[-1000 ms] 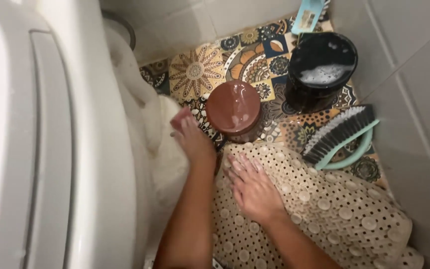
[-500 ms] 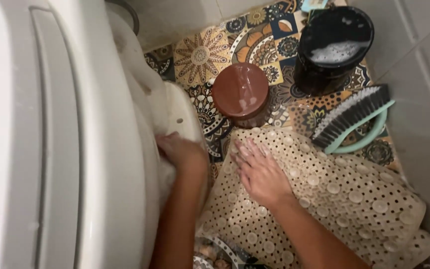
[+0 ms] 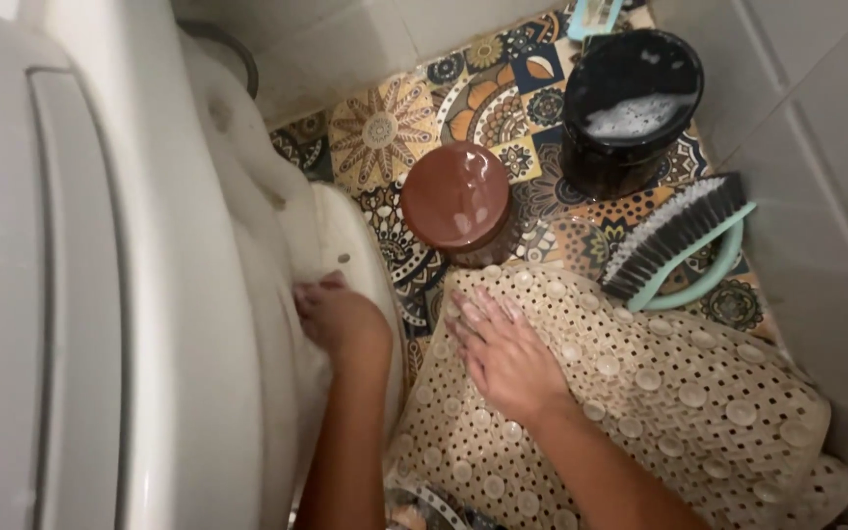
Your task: Clean the exterior of the toilet and organize toiletries in the sink and on the toilet tank.
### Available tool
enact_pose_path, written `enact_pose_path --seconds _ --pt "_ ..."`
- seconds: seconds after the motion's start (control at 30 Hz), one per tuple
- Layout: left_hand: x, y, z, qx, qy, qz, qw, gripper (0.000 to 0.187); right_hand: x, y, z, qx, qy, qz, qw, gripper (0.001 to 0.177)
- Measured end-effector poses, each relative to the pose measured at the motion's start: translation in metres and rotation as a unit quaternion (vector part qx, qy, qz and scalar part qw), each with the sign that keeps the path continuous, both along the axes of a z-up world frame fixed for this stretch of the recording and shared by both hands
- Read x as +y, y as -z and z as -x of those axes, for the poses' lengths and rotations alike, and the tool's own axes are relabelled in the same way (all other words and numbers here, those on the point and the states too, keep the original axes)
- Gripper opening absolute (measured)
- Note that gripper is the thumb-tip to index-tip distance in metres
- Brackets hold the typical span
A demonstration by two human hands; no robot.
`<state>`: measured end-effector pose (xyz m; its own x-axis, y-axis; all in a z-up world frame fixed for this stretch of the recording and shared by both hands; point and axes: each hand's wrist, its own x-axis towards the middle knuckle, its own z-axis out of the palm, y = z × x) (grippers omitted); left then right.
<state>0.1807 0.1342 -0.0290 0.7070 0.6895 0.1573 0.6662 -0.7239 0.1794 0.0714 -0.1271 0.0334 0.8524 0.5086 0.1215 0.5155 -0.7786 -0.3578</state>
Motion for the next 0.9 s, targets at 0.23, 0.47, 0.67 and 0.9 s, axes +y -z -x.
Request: enact_pose_path --seconds 0.23,0.47,0.67,0.9 --pt "-0.047 -0.092 -0.003 0.0 -0.048 0.105 0.993 0.032 0.002 -0.002 0.002 0.042 -0.008 -0.003 0.999 0.055" --pt "-0.022 -0.027 -0.038 -0.533 -0.047 0.422 0.731 0.013 0.0 0.005 0.005 0.024 0.005 -0.057 0.998 0.052" --pt "-0.051 -0.026 -0.029 -0.088 0.087 -0.011 0.992 0.037 0.0 0.005 0.003 0.047 -0.002 -0.041 0.998 0.05" --pt "-0.039 -0.065 -0.059 0.04 0.054 0.029 0.997 0.079 -0.001 -0.012 0.007 0.081 0.011 -0.076 0.994 0.05"
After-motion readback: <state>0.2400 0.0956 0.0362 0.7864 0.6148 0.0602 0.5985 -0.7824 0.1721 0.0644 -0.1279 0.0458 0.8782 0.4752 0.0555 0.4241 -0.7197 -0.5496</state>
